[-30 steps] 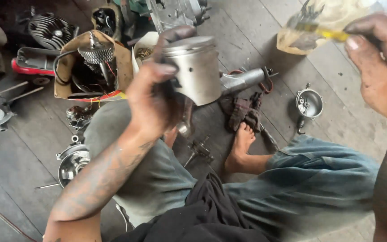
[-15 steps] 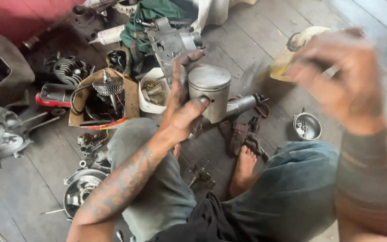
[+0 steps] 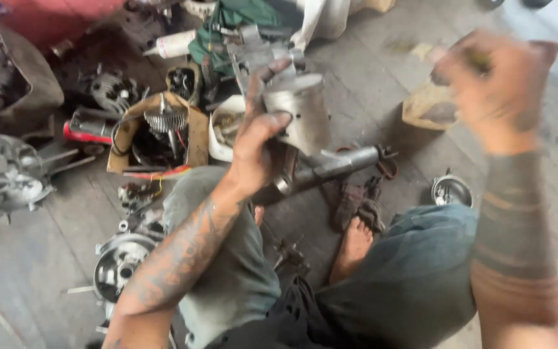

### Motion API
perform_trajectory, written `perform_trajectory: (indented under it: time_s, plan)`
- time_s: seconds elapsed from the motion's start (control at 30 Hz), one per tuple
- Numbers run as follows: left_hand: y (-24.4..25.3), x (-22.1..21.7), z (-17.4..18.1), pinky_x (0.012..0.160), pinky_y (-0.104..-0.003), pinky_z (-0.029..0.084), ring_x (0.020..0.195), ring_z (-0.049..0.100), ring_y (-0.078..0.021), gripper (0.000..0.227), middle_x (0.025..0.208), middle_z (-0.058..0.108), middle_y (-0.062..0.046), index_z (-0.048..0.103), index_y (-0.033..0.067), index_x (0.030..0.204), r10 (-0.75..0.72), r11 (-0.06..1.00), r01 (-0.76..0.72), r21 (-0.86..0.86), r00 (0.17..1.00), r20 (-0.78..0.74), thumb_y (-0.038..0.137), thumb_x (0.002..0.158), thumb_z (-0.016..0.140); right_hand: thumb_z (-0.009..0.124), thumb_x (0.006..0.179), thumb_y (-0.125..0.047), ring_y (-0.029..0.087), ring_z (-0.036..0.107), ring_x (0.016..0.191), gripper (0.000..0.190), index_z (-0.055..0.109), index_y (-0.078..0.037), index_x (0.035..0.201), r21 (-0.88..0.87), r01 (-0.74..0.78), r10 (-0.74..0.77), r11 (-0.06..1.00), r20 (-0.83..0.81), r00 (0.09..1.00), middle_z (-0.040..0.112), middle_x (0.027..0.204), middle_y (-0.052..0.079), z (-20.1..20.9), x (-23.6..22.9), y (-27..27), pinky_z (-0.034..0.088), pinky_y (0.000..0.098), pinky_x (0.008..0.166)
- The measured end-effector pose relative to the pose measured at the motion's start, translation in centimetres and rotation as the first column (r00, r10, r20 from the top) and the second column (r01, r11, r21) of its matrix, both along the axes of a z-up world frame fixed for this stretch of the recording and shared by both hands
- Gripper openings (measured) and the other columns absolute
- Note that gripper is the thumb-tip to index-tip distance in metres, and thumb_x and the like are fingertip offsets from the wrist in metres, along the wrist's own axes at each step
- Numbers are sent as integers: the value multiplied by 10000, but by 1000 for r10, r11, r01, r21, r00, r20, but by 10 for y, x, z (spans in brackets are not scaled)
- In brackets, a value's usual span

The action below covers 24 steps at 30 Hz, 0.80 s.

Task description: The person sits on the floor and installs piston rings onto a piston by hand. They then use a brush to apply oil to the piston and a gear component before placing the gear into a box.

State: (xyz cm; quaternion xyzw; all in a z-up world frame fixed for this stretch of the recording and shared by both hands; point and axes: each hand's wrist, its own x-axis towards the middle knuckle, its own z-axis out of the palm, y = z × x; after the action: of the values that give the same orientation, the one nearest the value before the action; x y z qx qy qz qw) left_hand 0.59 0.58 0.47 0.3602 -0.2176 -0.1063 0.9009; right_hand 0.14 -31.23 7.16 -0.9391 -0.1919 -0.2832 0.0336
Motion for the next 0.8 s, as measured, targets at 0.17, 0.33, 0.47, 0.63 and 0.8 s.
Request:
perform_trajectory:
  time_s: [0.17,0.33,0.47,0.63,0.8]
  plan:
    - [1,-2,-5,1211,-386,394,1389,483,-283,614,1539,433,-135,366,90,1540,167,903,-242,354,959,230,97,975,606,666,1350,-45,139,455,808,238,697,95,1160,560,121,96,819,-342,935,616,976,89,-12,0,-19,361,265,748]
    - [-2,-16,-26,1175,-442,458,1371,492,-304,679,1532,407,-163,267,175,1561,178,876,-254,411,960,215,109,1003,648,665,1438,-16,145,538,885,225,687,130,1269,580,68,197,812,-382,903,678,1143,142,-18,-13,-14,433,247,799]
    - [0,-13,-54,1271,-525,233,1516,229,-387,638,1599,270,-160,276,156,1534,280,805,-363,468,930,239,166,990,609,674,1455,-27,124,530,932,200,650,83,1290,616,78,226,784,-401,888,662,1188,113,-41,-9,-39,434,240,851]
    - [-14,-9,-68,1154,-407,353,1320,415,-284,605,1464,371,-177,269,107,1493,319,889,-317,330,947,50,145,985,595,646,1389,-33,174,627,1198,158,607,63,1509,722,33,305,691,-332,893,652,1351,140,-44,-4,-26,540,265,1074]
    - [-31,-10,-74,1004,-379,476,1141,512,-247,641,1314,470,-175,251,118,1477,327,884,-308,351,945,5,132,963,636,702,1410,118,178,544,855,85,707,188,1363,550,-25,237,835,-318,918,650,1087,169,-17,-18,0,441,268,736]
